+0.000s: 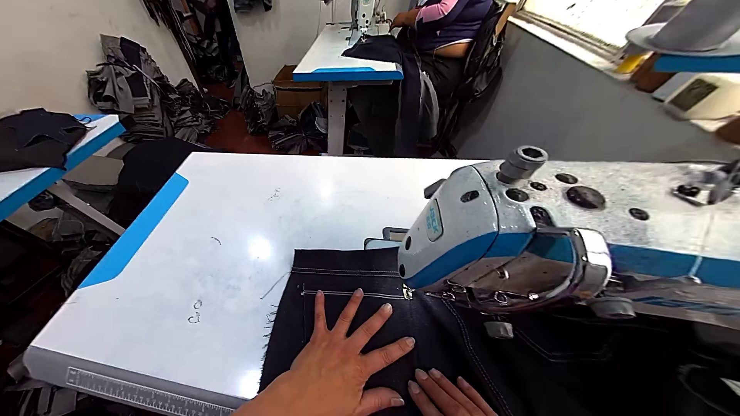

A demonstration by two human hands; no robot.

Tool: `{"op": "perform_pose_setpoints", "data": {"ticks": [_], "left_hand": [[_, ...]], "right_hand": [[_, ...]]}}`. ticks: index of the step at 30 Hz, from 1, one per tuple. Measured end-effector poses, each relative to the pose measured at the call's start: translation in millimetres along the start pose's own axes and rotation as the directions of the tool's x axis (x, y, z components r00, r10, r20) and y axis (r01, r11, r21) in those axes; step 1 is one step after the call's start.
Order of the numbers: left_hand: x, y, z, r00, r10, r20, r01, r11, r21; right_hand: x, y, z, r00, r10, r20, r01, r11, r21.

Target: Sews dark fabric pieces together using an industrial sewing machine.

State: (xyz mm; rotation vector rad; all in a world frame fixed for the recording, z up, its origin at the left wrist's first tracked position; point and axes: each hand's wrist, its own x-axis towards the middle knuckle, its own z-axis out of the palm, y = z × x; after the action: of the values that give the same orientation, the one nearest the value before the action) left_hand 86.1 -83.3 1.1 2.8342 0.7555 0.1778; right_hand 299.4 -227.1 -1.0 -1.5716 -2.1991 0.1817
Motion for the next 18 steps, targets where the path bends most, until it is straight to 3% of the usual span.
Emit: {"op": "perform_pose_setpoints", "data": {"ticks": [4, 18], "left_hand": [[-1.2, 2.9, 5.1, 0.999, -0.014, -0.040, 0.014, 1.000, 0.017], [19.6, -19.6, 4.7, 0.994, -0.002, -0.109, 0.009, 0.998, 0.062]], "right_hand": [[-8.1, 9.5, -0.1, 0.998, -0.043, 0.043, 0.046, 0.997, -0.058], [18.6, 35.5, 10.9, 0.991, -0.092, -0.096, 0.085, 0.994, -0.070]]}}
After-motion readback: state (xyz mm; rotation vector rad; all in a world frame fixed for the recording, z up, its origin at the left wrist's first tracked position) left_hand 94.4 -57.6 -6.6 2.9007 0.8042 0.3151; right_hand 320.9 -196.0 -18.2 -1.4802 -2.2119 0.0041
